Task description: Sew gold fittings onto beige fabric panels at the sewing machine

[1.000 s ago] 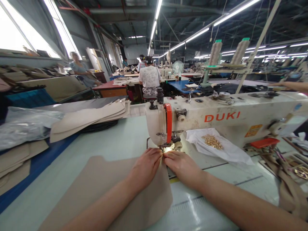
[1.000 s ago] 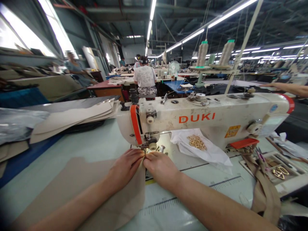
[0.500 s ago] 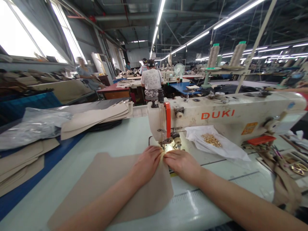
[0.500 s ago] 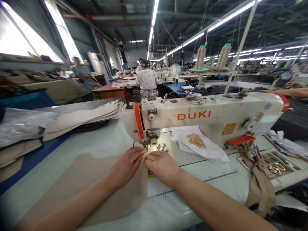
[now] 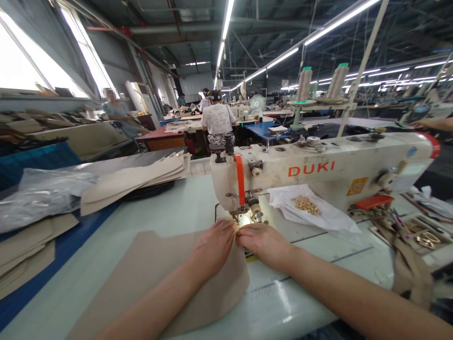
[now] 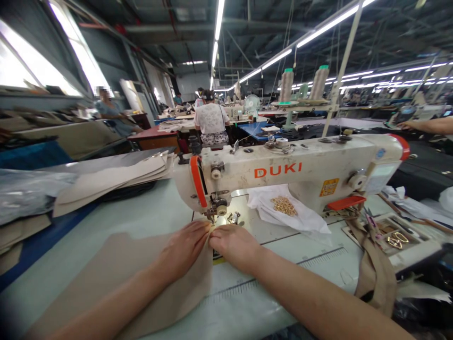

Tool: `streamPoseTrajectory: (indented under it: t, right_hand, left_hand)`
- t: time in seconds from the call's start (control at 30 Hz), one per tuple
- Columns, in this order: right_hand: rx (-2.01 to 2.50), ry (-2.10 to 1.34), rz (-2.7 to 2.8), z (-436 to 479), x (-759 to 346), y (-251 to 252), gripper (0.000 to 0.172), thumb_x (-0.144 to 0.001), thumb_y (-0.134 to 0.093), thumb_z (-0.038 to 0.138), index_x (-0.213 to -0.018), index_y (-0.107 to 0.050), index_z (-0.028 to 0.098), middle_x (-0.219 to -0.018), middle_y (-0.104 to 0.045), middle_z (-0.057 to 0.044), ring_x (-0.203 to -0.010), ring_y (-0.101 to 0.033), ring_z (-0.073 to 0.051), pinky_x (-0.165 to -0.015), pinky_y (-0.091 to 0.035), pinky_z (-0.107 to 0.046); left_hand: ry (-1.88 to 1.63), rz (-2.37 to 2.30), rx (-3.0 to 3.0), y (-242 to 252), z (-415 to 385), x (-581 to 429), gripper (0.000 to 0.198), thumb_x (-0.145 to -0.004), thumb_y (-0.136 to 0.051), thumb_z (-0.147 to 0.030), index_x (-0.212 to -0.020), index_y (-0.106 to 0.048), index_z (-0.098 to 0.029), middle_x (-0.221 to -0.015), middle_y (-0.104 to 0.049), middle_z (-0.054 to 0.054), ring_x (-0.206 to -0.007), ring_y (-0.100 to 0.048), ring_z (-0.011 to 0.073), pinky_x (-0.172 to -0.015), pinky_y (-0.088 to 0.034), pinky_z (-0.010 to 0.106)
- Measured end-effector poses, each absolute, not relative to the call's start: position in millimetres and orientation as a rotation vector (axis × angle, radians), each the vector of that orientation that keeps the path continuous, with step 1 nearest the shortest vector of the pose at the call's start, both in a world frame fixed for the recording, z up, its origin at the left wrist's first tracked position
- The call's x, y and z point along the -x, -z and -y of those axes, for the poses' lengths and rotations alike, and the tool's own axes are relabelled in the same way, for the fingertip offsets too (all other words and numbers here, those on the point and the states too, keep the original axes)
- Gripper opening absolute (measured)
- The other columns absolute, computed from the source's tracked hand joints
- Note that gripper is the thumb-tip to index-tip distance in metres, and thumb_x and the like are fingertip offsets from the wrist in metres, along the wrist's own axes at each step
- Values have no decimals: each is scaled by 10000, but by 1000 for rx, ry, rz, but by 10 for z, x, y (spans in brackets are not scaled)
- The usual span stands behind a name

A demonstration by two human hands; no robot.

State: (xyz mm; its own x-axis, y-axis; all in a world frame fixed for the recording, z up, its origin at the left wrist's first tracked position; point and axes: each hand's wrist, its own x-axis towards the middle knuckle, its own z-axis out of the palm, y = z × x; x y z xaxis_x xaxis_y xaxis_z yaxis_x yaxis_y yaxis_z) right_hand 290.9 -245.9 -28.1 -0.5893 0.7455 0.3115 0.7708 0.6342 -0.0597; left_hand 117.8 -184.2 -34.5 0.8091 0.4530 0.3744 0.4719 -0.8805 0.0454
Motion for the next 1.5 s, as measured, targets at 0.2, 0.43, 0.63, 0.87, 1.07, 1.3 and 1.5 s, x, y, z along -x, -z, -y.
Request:
streamPoseTrajectory:
  t: [0.2,0.43,0.63,0.87,1.07,1.3,1.5]
  right_hand:
    - [1228,95,2544,2460,-2904,257,134,-890,-491,136,-901,-625,139,-965,-671,-84,-989,-584,-173,-917,-424,-277]
    - [1216,100,2569,2454,-2898,223,121,-889,-498,137,-892,-617,120,-952,-668,-85,-991,-583,-172,-933,-411,-264]
    - [1228,123,2567,2436,-2900,240,120,-893,-498,150,-882,-615,127,-944,-666,-70,-961,-585,-166,-931,-405,-250]
    - [1190,97,2534,2407,-2920,291,103,-884,-508,140,-871,-607,115,-946,-661,-80,-970,-576,-167,-936,-388,-247]
    - [1189,75,2500,2396,-2923,289,125,-885,-481,120,-869,-604,134,-933,-659,-74,-951,-582,-168,-902,-407,-259]
    - [1198,73,2504,2391,-2920,295,114,-884,-491,124,-877,-605,125,-953,-664,-82,-966,-579,-169,-915,-411,-264]
    - [1203,100,2526,2408,-2921,301,108,-887,-498,136,-882,-605,121,-964,-662,-87,-986,-572,-174,-921,-414,-271]
  left_hand:
    - [635,764,2937,309,1847,-1205,242,-895,-386,-156,-914,-627,-150,-977,-663,88,-931,-595,201,-863,-495,351]
    - [631,795,2937,292,1850,-1196,237,-889,-393,-166,-936,-625,-153,-981,-669,82,-934,-596,201,-862,-498,349]
    - [675,786,2948,290,1838,-1204,239,-889,-387,-166,-929,-622,-153,-949,-675,82,-908,-602,200,-839,-508,349]
    - [689,782,2952,270,1825,-1231,245,-888,-382,-169,-913,-626,-160,-945,-675,85,-897,-606,198,-824,-510,345]
    - [691,827,2967,270,1806,-1228,252,-891,-383,-186,-926,-631,-161,-949,-672,79,-906,-603,195,-825,-510,346]
    - [720,814,2956,309,1787,-1221,254,-899,-378,-198,-925,-629,-171,-955,-670,74,-913,-600,187,-832,-504,336]
    - [706,768,2949,316,1798,-1214,244,-897,-385,-186,-945,-622,-155,-971,-669,85,-926,-598,198,-849,-499,349]
